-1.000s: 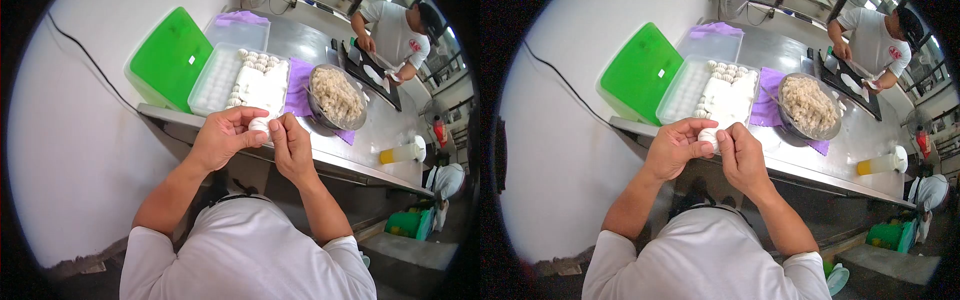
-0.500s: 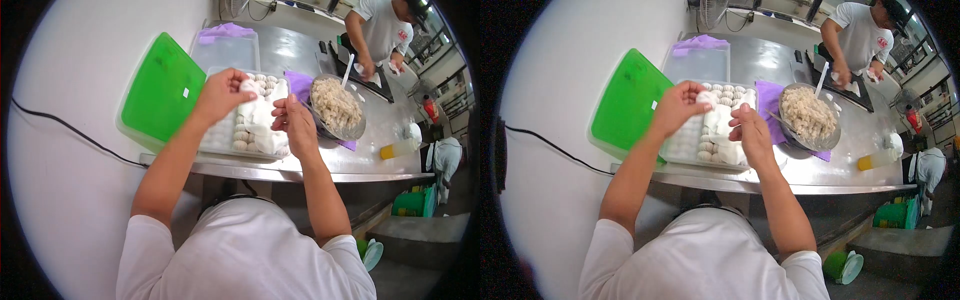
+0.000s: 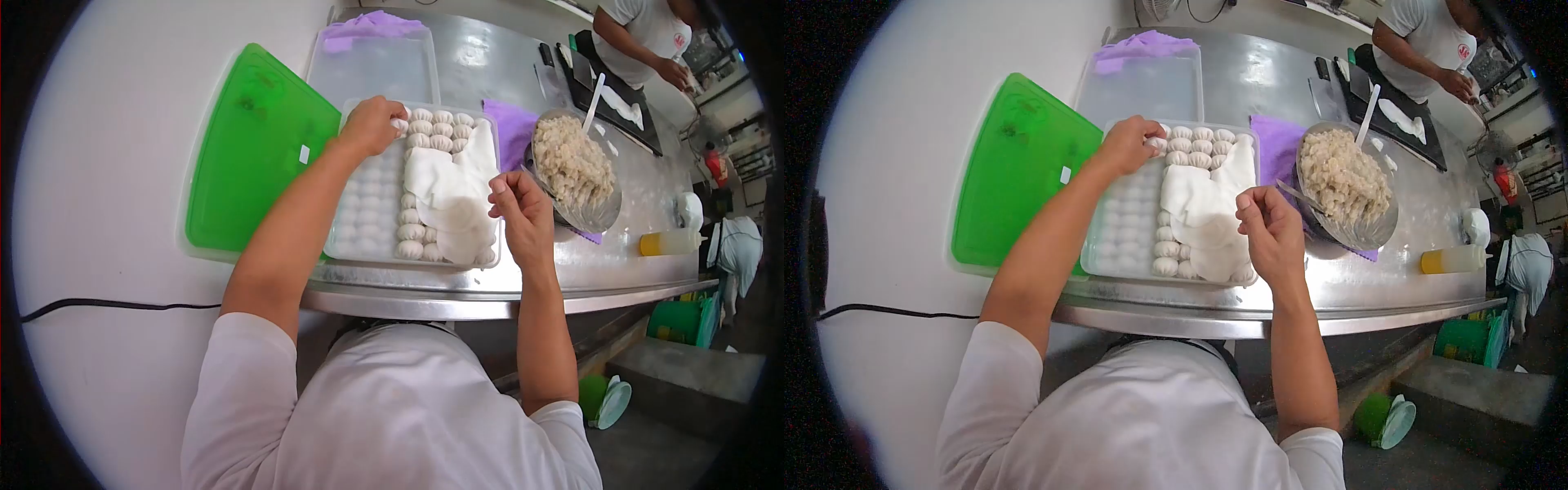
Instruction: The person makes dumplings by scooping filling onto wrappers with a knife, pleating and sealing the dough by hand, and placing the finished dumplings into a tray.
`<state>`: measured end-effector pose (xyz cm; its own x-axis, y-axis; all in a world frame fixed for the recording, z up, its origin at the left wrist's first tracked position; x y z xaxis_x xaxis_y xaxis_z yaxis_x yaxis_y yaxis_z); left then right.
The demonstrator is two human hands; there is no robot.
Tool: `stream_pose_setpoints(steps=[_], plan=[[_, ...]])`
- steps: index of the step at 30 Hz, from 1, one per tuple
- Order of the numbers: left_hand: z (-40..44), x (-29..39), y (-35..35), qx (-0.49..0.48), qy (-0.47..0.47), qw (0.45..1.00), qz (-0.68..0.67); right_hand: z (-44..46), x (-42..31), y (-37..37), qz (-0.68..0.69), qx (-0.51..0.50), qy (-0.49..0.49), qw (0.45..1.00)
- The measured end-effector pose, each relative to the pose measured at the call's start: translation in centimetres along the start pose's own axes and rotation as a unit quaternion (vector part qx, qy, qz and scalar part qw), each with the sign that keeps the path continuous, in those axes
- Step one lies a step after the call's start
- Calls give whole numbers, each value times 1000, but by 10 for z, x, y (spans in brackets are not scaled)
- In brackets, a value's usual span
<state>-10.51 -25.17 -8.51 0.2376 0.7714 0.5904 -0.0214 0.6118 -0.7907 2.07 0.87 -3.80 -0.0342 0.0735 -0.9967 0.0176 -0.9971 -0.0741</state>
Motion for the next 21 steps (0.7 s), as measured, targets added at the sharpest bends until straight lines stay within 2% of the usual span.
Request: stream_pose_setpoints(steps=[3, 6, 8, 12, 14, 15, 17, 19, 21], plan=[[-2, -5, 7, 14, -25, 1000, 10, -1, -1, 2, -19, -9, -4, 1000], [-4, -2, 4, 54, 10, 998, -26, -1, 0, 3, -30, -11, -2, 999], [-7, 5, -9, 68, -44, 994, 69, 0, 2, 2, -55, -22, -3, 998], [-2, -5, 4, 33, -64, 997, 20, 1, 4, 3, -65, -18, 13, 998], [-3, -2, 3, 49, -28, 998, 41, 1, 1, 13, -255, -88, -6, 963], [-6, 1, 2, 48, -31, 998, 40, 3, -4, 17, -256, -90, -4, 962], [-6, 15, -10, 67, -27, 992, 107, 7, -19, 46, -367, -186, -63, 909], [-6, 26, -22, 64, -16, 995, 80, 12, -20, 62, -381, -206, -82, 898], [-6, 40, -40, 64, -6, 996, 55, 18, -15, 77, -426, -214, -171, 862]])
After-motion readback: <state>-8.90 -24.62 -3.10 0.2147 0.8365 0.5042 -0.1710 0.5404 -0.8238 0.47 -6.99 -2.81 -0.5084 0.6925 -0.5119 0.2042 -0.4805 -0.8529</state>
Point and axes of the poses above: each hand's wrist, its own z-axis towards the middle knuckle, its own y-axis out of the palm, x = y × z, the point moved 7 cm from there along z, towards the middle knuckle, and after that the axes turned 3 degrees about x, right-handed, at the moved point
